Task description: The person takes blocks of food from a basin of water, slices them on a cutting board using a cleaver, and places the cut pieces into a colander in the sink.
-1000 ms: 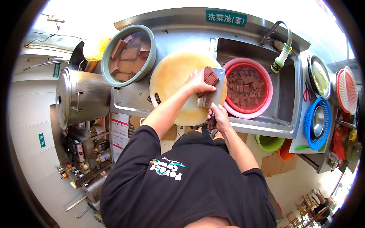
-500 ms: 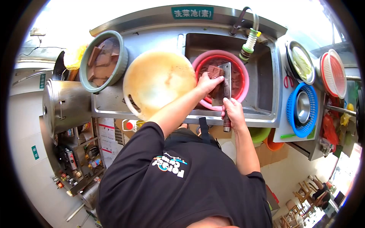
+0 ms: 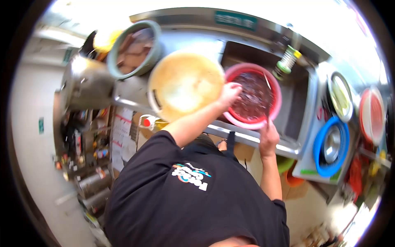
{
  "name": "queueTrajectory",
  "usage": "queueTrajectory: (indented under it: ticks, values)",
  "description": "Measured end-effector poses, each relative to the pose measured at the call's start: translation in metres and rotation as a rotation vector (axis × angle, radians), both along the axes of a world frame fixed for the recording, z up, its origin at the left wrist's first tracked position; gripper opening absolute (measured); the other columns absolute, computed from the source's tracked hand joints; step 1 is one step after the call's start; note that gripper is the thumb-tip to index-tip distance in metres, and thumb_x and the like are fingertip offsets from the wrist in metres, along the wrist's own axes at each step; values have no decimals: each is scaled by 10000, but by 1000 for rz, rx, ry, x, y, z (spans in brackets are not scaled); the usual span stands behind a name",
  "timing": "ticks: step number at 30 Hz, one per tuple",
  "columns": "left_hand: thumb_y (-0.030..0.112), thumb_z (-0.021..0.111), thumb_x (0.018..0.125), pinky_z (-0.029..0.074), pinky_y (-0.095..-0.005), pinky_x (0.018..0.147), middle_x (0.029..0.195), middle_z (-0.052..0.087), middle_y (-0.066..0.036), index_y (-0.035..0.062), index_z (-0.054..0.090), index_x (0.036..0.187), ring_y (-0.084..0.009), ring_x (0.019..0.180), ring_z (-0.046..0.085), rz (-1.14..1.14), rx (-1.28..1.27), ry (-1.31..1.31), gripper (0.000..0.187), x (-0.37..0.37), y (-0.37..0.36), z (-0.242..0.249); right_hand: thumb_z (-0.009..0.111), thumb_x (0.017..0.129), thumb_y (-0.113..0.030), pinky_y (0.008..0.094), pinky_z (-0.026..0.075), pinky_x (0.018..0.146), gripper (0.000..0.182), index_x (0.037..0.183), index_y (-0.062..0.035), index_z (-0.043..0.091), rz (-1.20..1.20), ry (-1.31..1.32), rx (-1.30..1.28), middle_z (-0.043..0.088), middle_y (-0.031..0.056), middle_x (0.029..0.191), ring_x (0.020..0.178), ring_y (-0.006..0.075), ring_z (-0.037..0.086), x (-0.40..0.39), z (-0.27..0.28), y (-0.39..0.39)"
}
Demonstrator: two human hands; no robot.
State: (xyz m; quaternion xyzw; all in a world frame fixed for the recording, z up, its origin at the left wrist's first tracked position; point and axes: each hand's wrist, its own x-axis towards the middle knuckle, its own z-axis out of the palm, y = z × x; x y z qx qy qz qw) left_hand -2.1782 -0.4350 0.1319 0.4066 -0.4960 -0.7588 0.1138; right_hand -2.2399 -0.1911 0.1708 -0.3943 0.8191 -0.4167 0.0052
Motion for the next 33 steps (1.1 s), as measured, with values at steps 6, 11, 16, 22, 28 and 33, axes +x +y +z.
queueTrajectory:
  ticks: [6, 11, 16, 22, 28, 33]
  values:
    - [109, 635, 965, 543, -272, 842, 1037, 703, -79, -36, 662, 1170, -130, 935, 661, -7, -638, 62, 252, 76, -94, 51, 549, 992, -184, 464, 515, 744, 234, 1122, -39, 679, -41, -251, 451, 691, 247, 922, 857, 393, 685, -14, -41, -9]
    - [88, 672, 904, 551, -335, 846, 1005, 701, -134, -27, 690, 1083, -218, 922, 680, 383, -1205, -148, 214, 167, -269, 69, 558, 996, -182, 441, 500, 690, 215, 1044, -5, 669, -131, -421, 392, 670, 195, 806, 716, 354, 646, -11, -44, -16]
    - [437, 710, 855, 494, -467, 1005, 1247, 627, -257, 27, 624, 1269, -404, 1153, 610, 419, -1347, -794, 589, 252, -431, 59, 561, 1006, -165, 306, 416, 456, 192, 975, -7, 665, -221, -517, 302, 541, 36, 599, 465, 108, 531, 15, -21, -51]
    - [593, 627, 865, 493, -451, 1024, 1240, 641, -310, -65, 615, 1266, -408, 1185, 629, 565, -889, -898, 771, 286, -540, 27, 554, 1019, -167, 271, 391, 419, 213, 858, -30, 585, -279, -536, 247, 481, -9, 590, 452, 80, 479, 52, -7, -69]
    - [468, 737, 785, 482, -418, 1010, 1225, 642, -334, -144, 616, 1225, -382, 1184, 633, 363, -790, -837, 764, 249, -512, 45, 559, 1010, -138, 275, 393, 438, 175, 943, 1, 640, -306, -576, 266, 506, -4, 601, 458, 79, 481, 75, 3, -78]
    - [575, 775, 751, 440, -434, 1080, 1382, 556, -302, -87, 480, 1407, -386, 1272, 566, 204, -970, -900, 978, 234, -489, 81, 561, 1014, -144, 266, 388, 433, 170, 952, -6, 639, -313, -555, 260, 498, -18, 612, 474, 64, 468, 77, 9, -92]
